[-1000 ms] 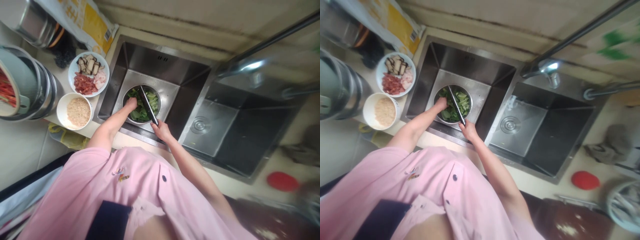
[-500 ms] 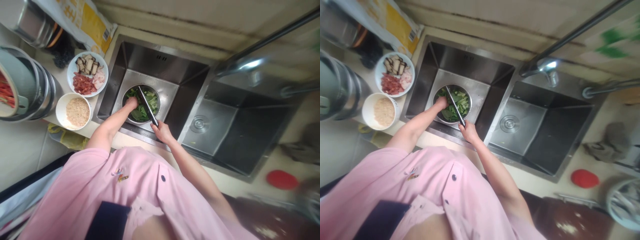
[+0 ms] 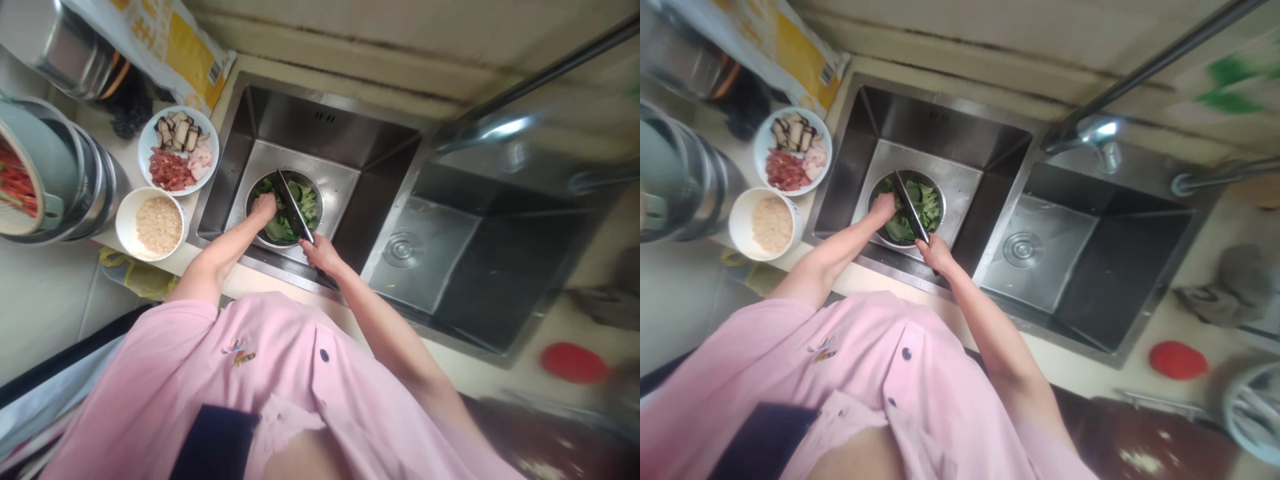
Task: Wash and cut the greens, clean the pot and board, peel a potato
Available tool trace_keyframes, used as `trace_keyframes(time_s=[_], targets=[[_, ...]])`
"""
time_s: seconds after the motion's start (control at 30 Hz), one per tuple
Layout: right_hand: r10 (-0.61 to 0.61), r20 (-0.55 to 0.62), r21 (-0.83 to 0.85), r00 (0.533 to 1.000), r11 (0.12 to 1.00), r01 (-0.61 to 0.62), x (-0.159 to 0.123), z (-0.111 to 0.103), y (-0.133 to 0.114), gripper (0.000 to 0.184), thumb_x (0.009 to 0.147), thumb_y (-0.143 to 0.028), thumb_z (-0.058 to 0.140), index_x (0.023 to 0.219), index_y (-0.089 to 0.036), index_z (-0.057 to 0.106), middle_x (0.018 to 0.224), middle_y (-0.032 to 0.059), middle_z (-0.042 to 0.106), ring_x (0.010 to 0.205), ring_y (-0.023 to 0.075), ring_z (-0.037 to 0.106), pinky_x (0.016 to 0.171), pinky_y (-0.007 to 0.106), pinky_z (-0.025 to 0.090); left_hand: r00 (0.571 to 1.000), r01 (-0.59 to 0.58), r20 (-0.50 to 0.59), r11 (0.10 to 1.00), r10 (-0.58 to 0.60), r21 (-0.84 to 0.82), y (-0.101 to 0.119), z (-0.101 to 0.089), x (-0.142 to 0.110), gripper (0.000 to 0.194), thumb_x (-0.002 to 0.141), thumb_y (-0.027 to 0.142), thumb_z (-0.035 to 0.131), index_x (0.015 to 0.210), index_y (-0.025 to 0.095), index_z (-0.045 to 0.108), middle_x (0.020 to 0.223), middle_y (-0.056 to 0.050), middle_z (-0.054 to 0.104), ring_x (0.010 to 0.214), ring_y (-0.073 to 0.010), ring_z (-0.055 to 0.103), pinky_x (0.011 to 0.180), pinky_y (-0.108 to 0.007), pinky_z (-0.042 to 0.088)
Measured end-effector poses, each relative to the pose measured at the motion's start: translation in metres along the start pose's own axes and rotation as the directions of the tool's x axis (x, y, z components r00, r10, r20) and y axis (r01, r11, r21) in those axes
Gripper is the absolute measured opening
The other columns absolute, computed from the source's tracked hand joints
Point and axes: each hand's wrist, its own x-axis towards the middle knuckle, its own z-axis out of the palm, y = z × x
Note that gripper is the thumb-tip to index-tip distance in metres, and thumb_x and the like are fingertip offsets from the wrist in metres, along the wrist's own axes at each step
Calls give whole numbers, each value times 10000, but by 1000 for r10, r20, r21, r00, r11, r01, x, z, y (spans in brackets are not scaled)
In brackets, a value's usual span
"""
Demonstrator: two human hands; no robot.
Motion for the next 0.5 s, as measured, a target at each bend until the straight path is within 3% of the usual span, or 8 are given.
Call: trace_keyframes(time_s=[0.23, 0.37, 0.5], targets=[[83, -21, 109, 996, 991, -80, 14, 5, -10, 185, 972, -210, 546, 818, -230, 446, 534, -74, 457, 385, 87, 400, 367, 212, 360, 976, -211, -50, 976, 214, 54, 6, -11, -5, 317, 897, 80, 601, 1203, 106, 679, 1264, -198, 722, 1215, -315, 677, 1056, -399, 516], [28, -7, 198, 1000, 980, -26, 2, -1, -10, 190, 941, -256, 592, 832, -232, 438, 557, -86, 445, 397, 73, 379, 371, 198, 336, 958, -233, -180, 972, 222, -39, -6, -30, -4, 309, 863, 81, 642, 1169, 117, 668, 1280, -178, 712, 1251, -307, 649, 1104, -384, 483], [-27, -92, 253, 995, 966, 49, -25, -20, -9, 276, 892, -398, 658, 859, -237, 437, 581, -87, 437, 423, 70, 373, 396, 202, 350, 951, -205, -255, 974, 173, -102, -21, -41, 0, 319, 876, 118, 649, 1195, 98, 645, 1291, -184, 694, 1288, -295, 619, 1129, -368, 457]])
